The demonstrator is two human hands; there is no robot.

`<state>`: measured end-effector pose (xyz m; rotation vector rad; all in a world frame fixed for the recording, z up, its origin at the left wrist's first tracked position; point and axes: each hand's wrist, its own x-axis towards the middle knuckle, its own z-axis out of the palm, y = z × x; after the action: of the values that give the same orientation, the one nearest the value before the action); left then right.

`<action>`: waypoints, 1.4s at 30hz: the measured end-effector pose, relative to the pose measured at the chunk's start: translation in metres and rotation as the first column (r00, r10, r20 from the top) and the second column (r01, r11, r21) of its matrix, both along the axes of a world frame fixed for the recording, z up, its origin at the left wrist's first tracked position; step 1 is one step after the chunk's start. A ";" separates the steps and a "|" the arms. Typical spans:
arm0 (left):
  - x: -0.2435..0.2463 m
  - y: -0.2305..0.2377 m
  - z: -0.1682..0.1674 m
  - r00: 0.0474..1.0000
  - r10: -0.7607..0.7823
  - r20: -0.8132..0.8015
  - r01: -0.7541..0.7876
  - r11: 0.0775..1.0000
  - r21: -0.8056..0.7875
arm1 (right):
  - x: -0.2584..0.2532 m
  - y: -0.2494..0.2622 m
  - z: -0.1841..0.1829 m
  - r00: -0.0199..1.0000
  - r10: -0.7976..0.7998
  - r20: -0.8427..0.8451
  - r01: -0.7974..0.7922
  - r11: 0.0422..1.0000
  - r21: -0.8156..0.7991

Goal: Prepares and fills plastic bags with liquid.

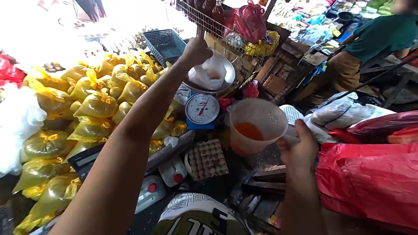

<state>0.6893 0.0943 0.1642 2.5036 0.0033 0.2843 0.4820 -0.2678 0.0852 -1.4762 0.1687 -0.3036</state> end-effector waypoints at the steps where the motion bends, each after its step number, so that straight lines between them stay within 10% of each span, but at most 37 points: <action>1: 0.003 0.002 -0.008 0.999 -0.004 -0.038 0.003 1.000 -0.019 | 0.007 0.003 0.014 1.000 0.021 -0.008 -0.021 0.999 -0.036; 7: -0.023 0.017 -0.041 0.984 -0.124 -0.126 0.092 0.969 -0.230 | 0.059 0.024 0.082 0.965 0.262 0.002 -0.244 0.903 -0.354; 14: -0.130 0.037 -0.053 0.962 -0.123 0.245 0.136 0.990 -0.034 | 0.104 0.054 0.142 0.965 0.254 -0.071 -0.251 0.800 -0.544; 21: -0.285 0.058 -0.173 0.987 -0.150 0.066 0.153 0.987 -0.048 | 0.144 0.078 0.172 0.945 0.241 -0.220 -0.326 0.691 -0.645; 32: -0.492 0.050 -0.330 0.918 0.310 -0.249 -0.374 0.887 -0.271 | 0.174 0.099 0.179 0.885 0.431 -0.177 -0.440 0.646 -0.624; 42: -0.564 0.007 -0.372 0.767 0.522 -0.373 -0.638 0.680 -0.361 | 0.182 0.106 0.179 0.894 0.355 -0.274 -0.445 0.623 -0.643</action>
<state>0.1252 0.1011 -0.2076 1.9553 0.8960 0.1974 0.6641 -0.1615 0.2642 -2.2406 -0.2183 0.1238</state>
